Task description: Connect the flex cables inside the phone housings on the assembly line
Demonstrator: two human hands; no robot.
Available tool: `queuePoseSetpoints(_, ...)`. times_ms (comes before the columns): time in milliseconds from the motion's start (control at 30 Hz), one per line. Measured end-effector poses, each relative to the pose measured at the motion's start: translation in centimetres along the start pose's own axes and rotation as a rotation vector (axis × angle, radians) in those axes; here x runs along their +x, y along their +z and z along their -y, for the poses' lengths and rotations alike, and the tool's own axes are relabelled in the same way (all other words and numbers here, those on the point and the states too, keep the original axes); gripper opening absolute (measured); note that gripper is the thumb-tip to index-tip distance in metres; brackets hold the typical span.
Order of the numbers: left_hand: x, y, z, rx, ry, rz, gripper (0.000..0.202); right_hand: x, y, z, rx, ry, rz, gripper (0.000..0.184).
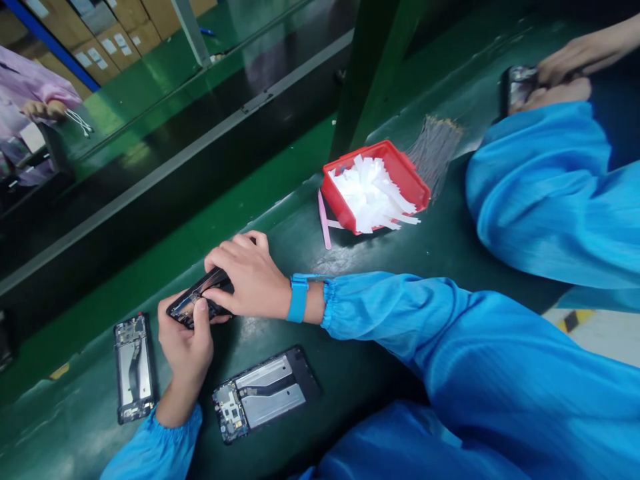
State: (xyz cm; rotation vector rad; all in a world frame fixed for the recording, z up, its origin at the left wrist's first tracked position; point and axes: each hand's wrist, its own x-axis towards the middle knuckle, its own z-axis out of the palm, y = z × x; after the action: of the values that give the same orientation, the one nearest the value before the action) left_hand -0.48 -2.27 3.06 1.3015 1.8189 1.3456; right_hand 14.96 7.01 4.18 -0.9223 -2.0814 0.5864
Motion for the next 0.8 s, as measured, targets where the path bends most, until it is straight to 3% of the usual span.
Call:
queuePoseSetpoints(133, 0.9, 0.1, 0.7, 0.021, -0.009, -0.031, 0.034, -0.4, 0.3, 0.2, -0.096, -0.031, 0.019, 0.025)
queuePoseSetpoints(400, 2.1, -0.6, 1.1, -0.105, -0.110, 0.079, 0.048, -0.3, 1.1, -1.3, -0.076, -0.124, 0.015, 0.028)
queuePoseSetpoints(600, 2.4, -1.2, 1.1, -0.202, -0.110, 0.149, 0.052, 0.0, 0.7, -1.9, -0.104, -0.124, 0.041, 0.035)
queuePoseSetpoints(700, 3.0, -1.4, 1.3, -0.407, -0.189, 0.149, 0.053, 0.2, 0.6, -2.1, -0.022, -0.025, 0.085, 0.036)
queuePoseSetpoints(800, 3.2, -1.3, 1.8, -0.528, -0.252, 0.142, 0.046, 0.0, 0.7, -1.8, 0.184, 0.172, 0.196, 0.020)
